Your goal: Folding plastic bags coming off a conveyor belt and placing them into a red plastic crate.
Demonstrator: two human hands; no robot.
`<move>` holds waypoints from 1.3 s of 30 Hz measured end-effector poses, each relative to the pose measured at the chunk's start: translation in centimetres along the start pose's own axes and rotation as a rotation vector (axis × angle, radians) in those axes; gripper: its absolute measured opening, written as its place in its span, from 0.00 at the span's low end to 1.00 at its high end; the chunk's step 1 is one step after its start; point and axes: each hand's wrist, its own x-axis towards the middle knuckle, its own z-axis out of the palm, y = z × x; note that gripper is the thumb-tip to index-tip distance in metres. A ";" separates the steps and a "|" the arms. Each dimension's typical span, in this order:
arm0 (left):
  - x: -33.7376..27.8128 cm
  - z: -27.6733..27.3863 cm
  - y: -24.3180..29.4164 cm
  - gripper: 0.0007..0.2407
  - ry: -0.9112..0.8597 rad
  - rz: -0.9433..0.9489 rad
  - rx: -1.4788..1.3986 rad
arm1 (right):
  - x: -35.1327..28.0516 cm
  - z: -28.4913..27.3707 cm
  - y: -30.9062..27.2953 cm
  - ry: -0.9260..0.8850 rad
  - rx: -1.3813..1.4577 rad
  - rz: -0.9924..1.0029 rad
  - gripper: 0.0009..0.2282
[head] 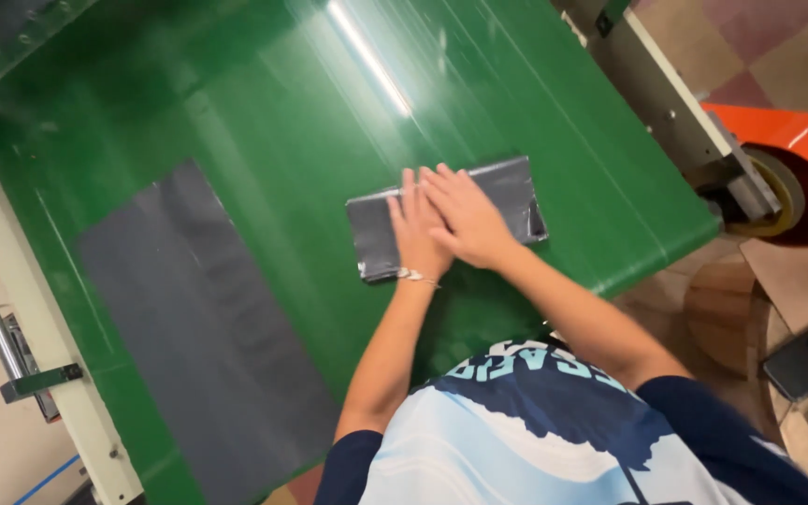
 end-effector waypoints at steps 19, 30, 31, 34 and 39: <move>-7.5 -2.9 -7.8 0.09 -0.057 0.712 0.152 | -6.5 3.0 -4.5 -0.281 -0.181 -0.127 0.34; -1.9 -1.6 -4.1 0.25 -1.165 -0.683 -1.123 | -17.2 1.4 -0.7 -0.168 0.656 0.557 0.03; -3.3 2.6 -5.9 0.25 -0.988 -0.718 -1.080 | -15.6 0.1 -1.9 -0.007 1.015 0.831 0.05; -2.5 -0.7 -3.7 0.21 -0.704 -0.534 -0.804 | -13.2 -1.4 -1.7 0.177 1.456 1.187 0.11; -3.0 -1.2 1.2 0.16 -0.457 -0.365 -0.309 | -12.9 -4.3 -1.5 0.164 1.615 1.320 0.07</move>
